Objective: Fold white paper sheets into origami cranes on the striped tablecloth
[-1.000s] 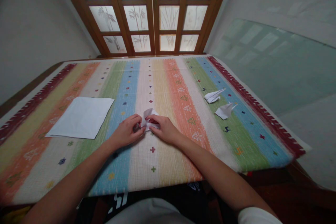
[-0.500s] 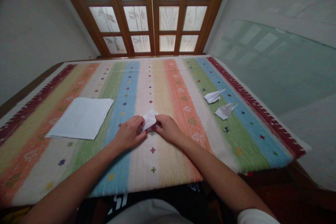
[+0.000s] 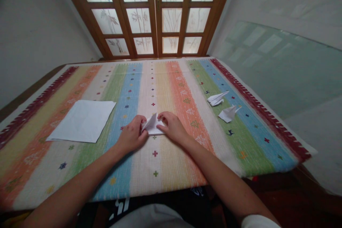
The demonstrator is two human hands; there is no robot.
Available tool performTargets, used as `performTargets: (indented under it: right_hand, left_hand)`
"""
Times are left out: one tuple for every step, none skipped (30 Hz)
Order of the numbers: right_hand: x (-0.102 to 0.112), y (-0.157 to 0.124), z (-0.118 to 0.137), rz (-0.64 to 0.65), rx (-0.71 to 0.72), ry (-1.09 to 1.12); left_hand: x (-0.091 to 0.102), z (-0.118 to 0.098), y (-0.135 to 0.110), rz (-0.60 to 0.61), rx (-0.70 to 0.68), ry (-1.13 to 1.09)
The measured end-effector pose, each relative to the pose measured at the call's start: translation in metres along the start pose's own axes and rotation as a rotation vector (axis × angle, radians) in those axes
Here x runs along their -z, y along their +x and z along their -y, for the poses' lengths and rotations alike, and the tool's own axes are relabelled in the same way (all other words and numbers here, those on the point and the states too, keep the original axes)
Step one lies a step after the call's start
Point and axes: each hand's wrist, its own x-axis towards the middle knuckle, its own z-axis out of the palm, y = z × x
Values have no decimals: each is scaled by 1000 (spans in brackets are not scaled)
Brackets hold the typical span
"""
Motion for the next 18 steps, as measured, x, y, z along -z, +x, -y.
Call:
performTargets:
  right_hand:
    - [-2,-1,1,12,0,8]
    - [-4,-1,1,15,-1,26]
    - [-7,-2,1,10,-5,50]
    - [-9,-2,1,0,-9,75]
    - [-10,-2,1,-11,-13,94]
    - [-11,-2,1,-16,-15,102]
    - [-12,-1,1,-14,-13,96]
    - [-12,-1,0,-8,-6,81]
    - [-12,0,0,-5,3,62]
    - [-12,0,1,-10,11,43]
    - [-12,1,1,-23,18,28]
    - [-12,1,1,-41,22,17]
    - [-12,1,2,-61,24,13]
    - [-13,1,3,-76,26,14]
    - [-13,1,4,-85,28,19]
    - [-14,1,4,-89,30,28]
    - [-15,1,5,-91,30,38]
    - [-15,1,6,-91,26,47]
  left_hand:
    - [0,-1,0,3,5,16]
    - [0,-2,0,5,10,33]
    - [-1,-3,1,6,12,50]
    - [-1,-4,1,7,12,66]
    - [-1,-5,1,7,7,80]
    - [-1,-5,1,5,-1,88]
    - [-2,-5,1,4,-13,91]
    - [-2,-4,1,4,-29,89]
    - [-2,-4,1,1,-46,85]
    - [-3,-3,1,-2,-63,80]
    - [-3,-3,1,-9,-79,75]
    - [-3,-2,2,-19,-89,70]
    - [-4,-2,2,-33,-93,66]
    - [-4,-3,2,-49,-92,63]
    - [-4,-3,2,-63,-89,59]
    - [-4,-3,2,-77,-86,55]
    - [-5,-3,2,-89,-85,51]
    - [-5,-4,2,-98,-86,47]
